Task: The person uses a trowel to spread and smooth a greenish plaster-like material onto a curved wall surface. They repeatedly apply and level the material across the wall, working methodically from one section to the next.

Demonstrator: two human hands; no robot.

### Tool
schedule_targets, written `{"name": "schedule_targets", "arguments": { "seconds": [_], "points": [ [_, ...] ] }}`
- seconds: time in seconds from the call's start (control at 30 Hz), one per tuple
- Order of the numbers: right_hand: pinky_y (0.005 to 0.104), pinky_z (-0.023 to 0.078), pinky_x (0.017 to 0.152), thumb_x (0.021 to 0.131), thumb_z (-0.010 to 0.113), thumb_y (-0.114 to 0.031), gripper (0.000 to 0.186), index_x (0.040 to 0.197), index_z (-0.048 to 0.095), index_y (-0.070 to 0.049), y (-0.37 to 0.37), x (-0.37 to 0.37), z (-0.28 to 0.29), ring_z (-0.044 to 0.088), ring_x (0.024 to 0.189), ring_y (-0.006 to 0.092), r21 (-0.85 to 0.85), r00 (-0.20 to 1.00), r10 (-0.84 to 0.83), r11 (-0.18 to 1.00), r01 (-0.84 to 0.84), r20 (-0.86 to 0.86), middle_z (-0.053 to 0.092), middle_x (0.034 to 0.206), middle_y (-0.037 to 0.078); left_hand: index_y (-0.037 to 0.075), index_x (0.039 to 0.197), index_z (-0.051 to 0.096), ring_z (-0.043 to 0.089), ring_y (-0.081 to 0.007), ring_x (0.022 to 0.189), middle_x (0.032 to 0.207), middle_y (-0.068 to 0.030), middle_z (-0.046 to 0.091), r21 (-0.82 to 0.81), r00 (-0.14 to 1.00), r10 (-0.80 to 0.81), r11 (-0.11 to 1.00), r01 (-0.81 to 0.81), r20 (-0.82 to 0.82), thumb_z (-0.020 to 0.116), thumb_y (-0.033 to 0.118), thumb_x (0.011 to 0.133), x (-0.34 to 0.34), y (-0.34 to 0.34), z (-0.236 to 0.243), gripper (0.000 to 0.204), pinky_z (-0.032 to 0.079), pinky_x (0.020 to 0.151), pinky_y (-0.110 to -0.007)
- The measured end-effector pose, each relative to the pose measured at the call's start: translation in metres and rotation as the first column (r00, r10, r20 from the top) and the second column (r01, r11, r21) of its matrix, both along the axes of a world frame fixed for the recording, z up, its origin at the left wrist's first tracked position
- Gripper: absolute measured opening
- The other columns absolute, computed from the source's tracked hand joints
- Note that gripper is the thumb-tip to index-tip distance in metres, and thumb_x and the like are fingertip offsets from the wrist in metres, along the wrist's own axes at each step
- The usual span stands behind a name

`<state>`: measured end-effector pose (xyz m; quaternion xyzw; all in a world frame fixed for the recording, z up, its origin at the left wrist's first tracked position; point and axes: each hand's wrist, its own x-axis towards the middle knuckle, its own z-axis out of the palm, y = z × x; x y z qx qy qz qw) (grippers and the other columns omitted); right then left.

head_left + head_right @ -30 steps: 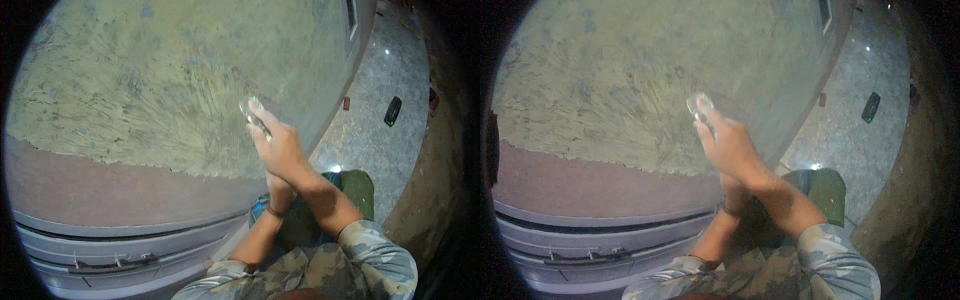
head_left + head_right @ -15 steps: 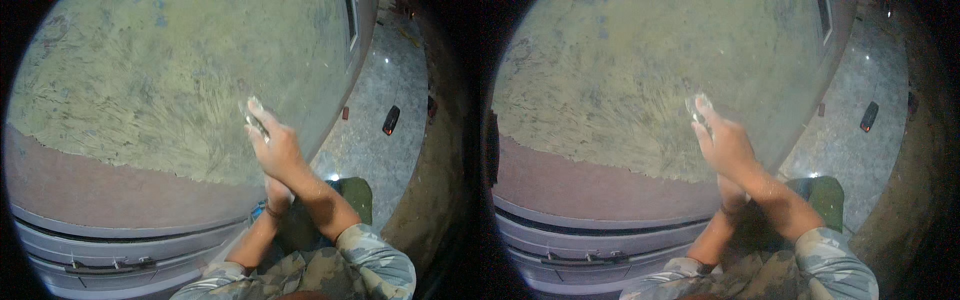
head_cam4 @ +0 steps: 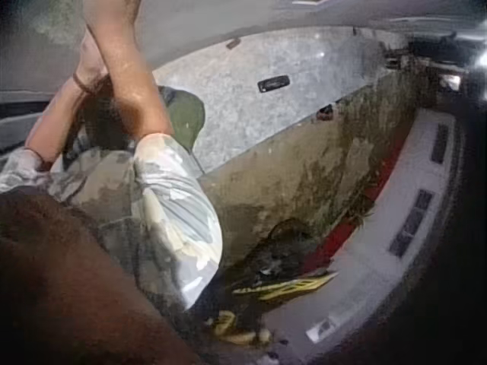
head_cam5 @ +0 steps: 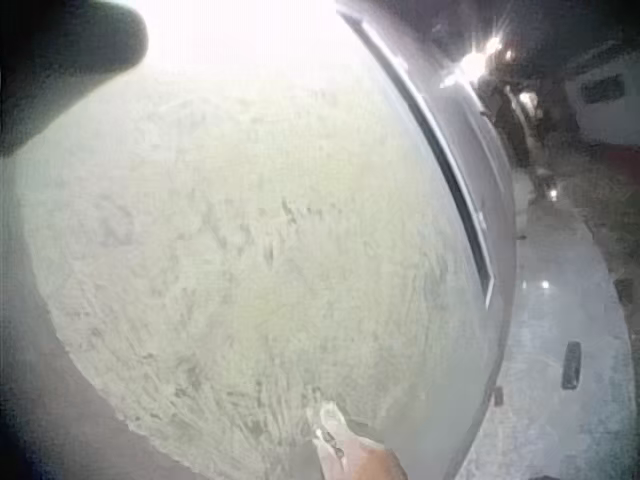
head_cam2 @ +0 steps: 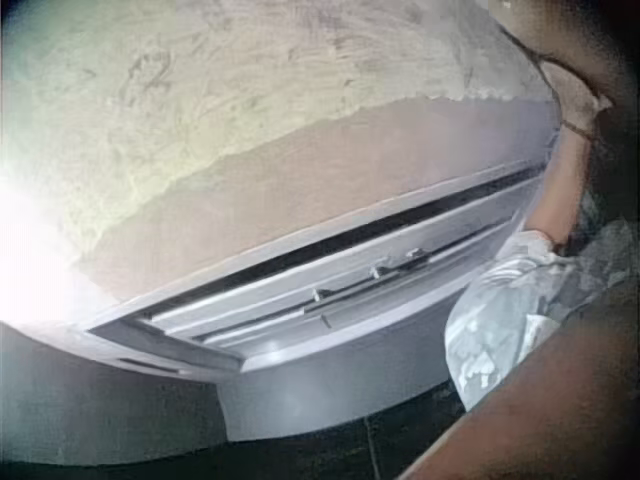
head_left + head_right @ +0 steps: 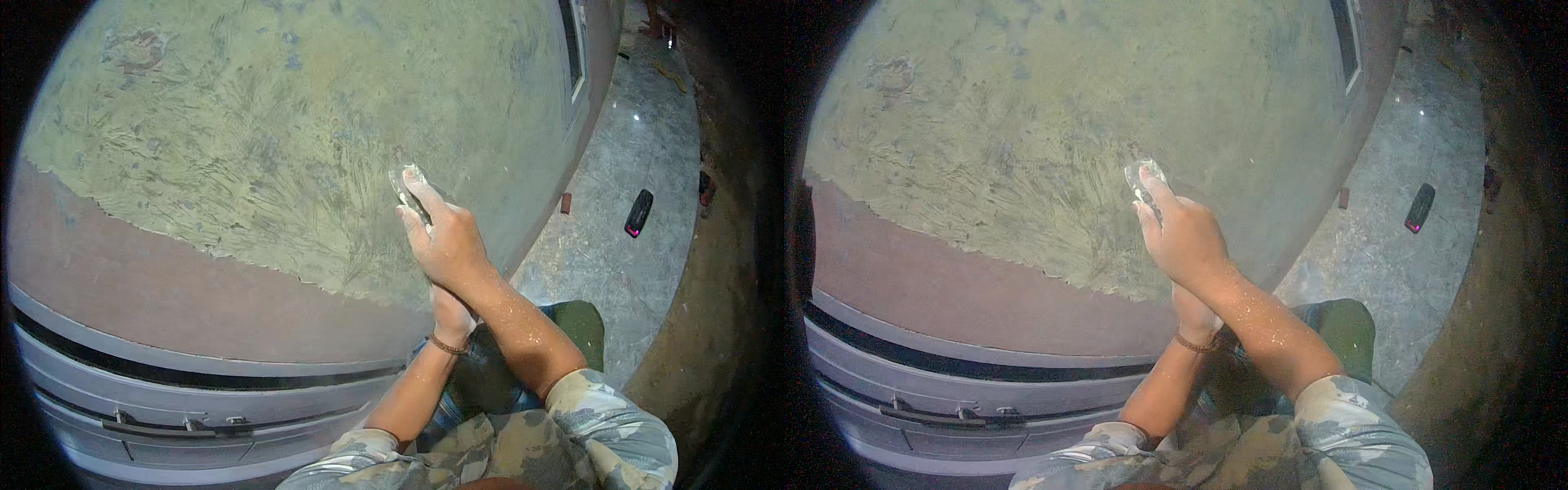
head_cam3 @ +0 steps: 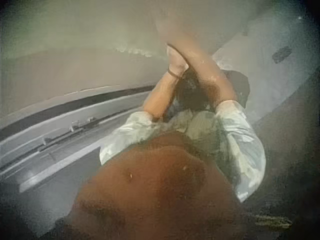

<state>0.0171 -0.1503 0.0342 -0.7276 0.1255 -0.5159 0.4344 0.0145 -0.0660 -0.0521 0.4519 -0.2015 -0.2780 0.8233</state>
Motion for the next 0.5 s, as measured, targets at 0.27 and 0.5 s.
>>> {"name": "schedule_targets", "arguments": {
  "seconds": [0.27, 0.5],
  "points": [
    [0.0413, 0.045, 0.102, 0.096, 0.064, -0.021, 0.054, 0.145, 0.049, -0.004, 0.010, -0.017, -0.045, 0.058, 0.123, 0.0376, 0.364, 0.980, 0.179, 0.921, -0.138, -0.082, 0.060, 0.130, 0.024, 0.005, 0.121, 0.054, 0.054, -0.0119, 0.076, 0.095, -0.0046, 0.059, 0.128, 0.992, -0.123, 0.984, 0.126, -0.026, 0.036, 0.028, 0.107, -0.003, 0.033, -0.038, 0.032, 0.043, 0.062, -0.028],
    [0.0336, 0.052, 0.089, 0.096, 0.064, -0.009, 0.068, 0.156, 0.032, -0.003, 0.111, -0.097, -0.208, 0.063, 0.101, 0.0209, 0.691, 0.891, 0.422, 0.695, -0.198, -0.170, 0.061, 0.116, 0.012, 0.007, 0.122, 0.054, 0.054, -0.0104, 0.057, 0.083, -0.0049, 0.062, 0.536, 0.986, -0.150, 0.840, 0.085, 0.079, 0.034, 0.037, 0.110, -0.077, 0.142, -0.111, 0.038, 0.041, 0.047, -0.025]
  ]
}}
